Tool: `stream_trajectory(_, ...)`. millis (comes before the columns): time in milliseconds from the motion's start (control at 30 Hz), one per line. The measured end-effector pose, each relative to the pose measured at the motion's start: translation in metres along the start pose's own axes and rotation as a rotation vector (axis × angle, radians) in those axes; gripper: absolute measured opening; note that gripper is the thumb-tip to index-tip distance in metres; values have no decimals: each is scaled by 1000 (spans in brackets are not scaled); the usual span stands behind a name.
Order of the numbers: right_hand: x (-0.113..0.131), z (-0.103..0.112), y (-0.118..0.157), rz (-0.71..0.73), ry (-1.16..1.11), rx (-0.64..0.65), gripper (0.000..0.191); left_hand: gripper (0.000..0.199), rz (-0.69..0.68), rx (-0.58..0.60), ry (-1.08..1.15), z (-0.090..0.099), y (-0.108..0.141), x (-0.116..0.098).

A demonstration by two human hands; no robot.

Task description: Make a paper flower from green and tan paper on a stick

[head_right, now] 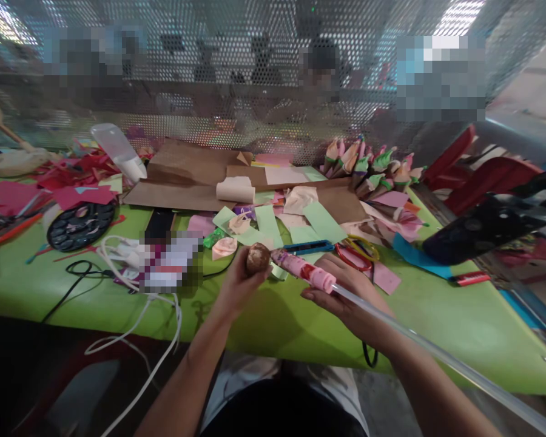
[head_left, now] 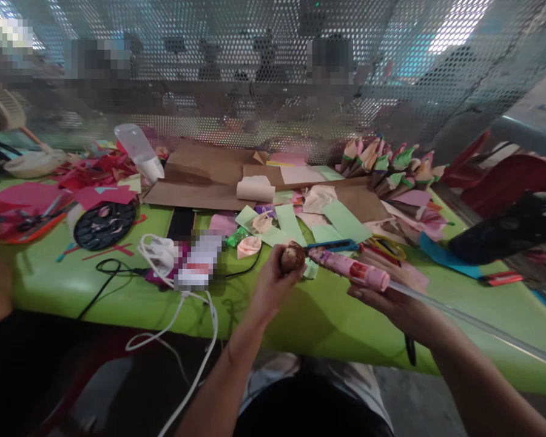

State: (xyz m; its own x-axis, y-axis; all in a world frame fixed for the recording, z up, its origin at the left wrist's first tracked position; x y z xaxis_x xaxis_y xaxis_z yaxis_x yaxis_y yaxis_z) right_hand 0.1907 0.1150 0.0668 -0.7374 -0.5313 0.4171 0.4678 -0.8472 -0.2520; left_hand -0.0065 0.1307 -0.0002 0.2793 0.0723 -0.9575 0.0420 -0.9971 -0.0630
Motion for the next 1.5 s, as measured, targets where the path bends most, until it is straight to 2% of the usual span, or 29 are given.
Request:
stream_trajectory(233,9,5,-6,-12,-12,-15,32,36,26,64,108,-6,0,1)
stream_trajectory(500,15,1,-10,24,-95,-43,32,56,86,111,235,-12,-1,10)
stream_trajectory(700,17,1,-10,44,-101,-31,35,54,90,134,242,-13,-1,9)
stream_trajectory(900,14,5,-9,21,-37,-67,36,53,58,93,228,-9,-1,6)
stream_trajectory(1033,15,3,-9,24,-70,-55,33,51,46,97,223,-9,-2,6)
stream_trajectory(1200,15,-3,-11,25,-95,-11,34,42,30,105,166,-8,-2,7)
stream_trajectory(1367,10,3,-7,-16,-32,-58,33,35,14,39,81,-3,0,2)
stream_trajectory(1500,12,5,-7,2,-33,-70,35,32,2,42,49,-4,1,-2)
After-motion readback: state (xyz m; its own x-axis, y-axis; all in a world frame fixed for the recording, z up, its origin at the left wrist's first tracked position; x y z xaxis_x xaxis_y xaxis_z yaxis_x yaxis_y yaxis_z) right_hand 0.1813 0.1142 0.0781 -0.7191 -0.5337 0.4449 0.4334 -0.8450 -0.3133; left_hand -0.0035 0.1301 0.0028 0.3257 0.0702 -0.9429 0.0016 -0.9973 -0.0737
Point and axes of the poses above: each hand's wrist, its own y-axis away from the middle knuckle, its own z-axis out of the back of the hand, x = y × z, the point moved 7 cm from there along -y, towards the middle knuckle, and after that the axes turned 13 degrees about y, right-handed, at the moved point
